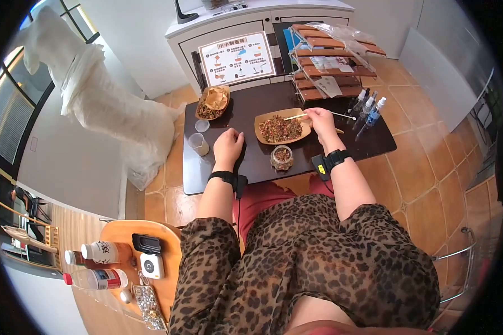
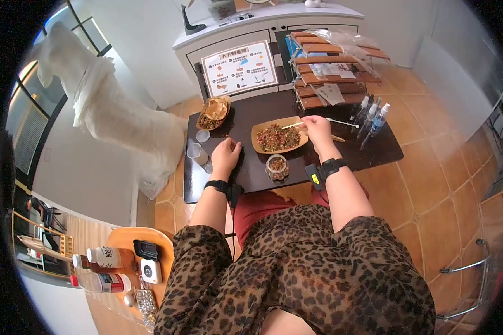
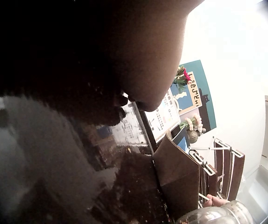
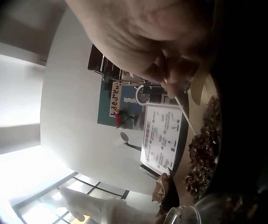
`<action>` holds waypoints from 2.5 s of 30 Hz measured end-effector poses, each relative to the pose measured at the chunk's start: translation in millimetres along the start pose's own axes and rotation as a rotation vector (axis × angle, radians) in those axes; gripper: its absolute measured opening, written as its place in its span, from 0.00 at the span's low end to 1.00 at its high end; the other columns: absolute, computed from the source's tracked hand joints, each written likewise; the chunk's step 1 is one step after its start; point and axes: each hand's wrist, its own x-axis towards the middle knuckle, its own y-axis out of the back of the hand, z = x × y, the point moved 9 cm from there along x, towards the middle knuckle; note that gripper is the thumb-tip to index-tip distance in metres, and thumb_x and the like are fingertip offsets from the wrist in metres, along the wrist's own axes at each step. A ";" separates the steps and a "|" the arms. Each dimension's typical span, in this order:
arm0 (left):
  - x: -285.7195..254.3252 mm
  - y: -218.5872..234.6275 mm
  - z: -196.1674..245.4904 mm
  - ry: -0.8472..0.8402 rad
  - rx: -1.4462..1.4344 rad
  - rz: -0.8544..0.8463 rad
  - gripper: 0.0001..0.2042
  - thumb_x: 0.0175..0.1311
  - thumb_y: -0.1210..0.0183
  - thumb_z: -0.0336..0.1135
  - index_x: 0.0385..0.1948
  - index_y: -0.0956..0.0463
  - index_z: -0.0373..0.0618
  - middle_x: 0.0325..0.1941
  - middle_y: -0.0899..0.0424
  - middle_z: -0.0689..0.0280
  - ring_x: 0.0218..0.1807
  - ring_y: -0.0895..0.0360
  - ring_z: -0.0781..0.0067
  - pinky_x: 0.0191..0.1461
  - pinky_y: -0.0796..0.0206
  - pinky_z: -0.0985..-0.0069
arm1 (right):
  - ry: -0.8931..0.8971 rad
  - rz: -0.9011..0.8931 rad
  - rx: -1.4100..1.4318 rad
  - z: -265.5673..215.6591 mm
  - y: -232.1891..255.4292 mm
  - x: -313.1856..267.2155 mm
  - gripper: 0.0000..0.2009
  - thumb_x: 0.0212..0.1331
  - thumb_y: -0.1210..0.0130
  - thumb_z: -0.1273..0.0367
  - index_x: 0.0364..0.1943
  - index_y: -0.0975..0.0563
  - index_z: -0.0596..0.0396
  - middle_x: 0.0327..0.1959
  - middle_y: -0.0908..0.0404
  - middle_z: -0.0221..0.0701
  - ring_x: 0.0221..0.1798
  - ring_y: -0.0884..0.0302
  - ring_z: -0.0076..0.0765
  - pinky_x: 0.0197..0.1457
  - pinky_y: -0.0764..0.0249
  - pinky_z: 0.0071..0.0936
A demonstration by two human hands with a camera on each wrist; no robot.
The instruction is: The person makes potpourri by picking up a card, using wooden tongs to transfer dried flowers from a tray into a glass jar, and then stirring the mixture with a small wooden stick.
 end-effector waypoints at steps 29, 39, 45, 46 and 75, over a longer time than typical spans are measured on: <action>0.0 0.2 -0.6 0.004 0.018 0.004 0.15 0.64 0.39 0.46 0.30 0.22 0.42 0.29 0.17 0.57 0.37 0.18 0.51 0.42 0.28 0.59 | -0.170 -0.570 -0.040 -45.9 -22.9 -32.9 0.07 0.68 0.42 0.68 0.39 0.16 0.55 0.25 0.18 0.23 0.21 0.30 0.13 0.23 0.39 0.12; -0.7 1.8 1.5 0.007 0.019 -0.005 0.15 0.64 0.39 0.46 0.31 0.21 0.42 0.30 0.16 0.56 0.38 0.18 0.51 0.42 0.28 0.59 | -0.153 -0.692 -0.061 -55.7 -34.2 -46.7 0.06 0.63 0.38 0.70 0.39 0.14 0.56 0.25 0.17 0.23 0.21 0.30 0.12 0.23 0.39 0.13; -0.6 2.1 2.4 -0.007 0.018 0.006 0.14 0.64 0.39 0.45 0.30 0.21 0.42 0.30 0.16 0.55 0.38 0.18 0.50 0.42 0.28 0.59 | -0.151 -0.705 -0.079 -58.7 -35.2 -49.6 0.07 0.62 0.40 0.72 0.40 0.14 0.57 0.23 0.20 0.21 0.21 0.33 0.13 0.24 0.41 0.14; -0.6 2.2 2.6 -0.008 0.018 0.006 0.14 0.64 0.39 0.45 0.30 0.21 0.42 0.31 0.16 0.55 0.38 0.18 0.50 0.42 0.28 0.59 | -0.150 -0.711 -0.077 -58.7 -35.5 -49.7 0.07 0.63 0.41 0.72 0.40 0.14 0.57 0.23 0.21 0.20 0.21 0.34 0.13 0.24 0.41 0.13; -0.8 2.5 2.5 -0.013 0.019 0.011 0.14 0.64 0.39 0.45 0.31 0.22 0.42 0.31 0.16 0.56 0.39 0.18 0.50 0.43 0.28 0.58 | 0.129 -0.104 -0.345 -14.8 -3.5 2.9 0.09 0.66 0.43 0.70 0.41 0.15 0.61 0.27 0.15 0.31 0.30 0.20 0.24 0.34 0.28 0.26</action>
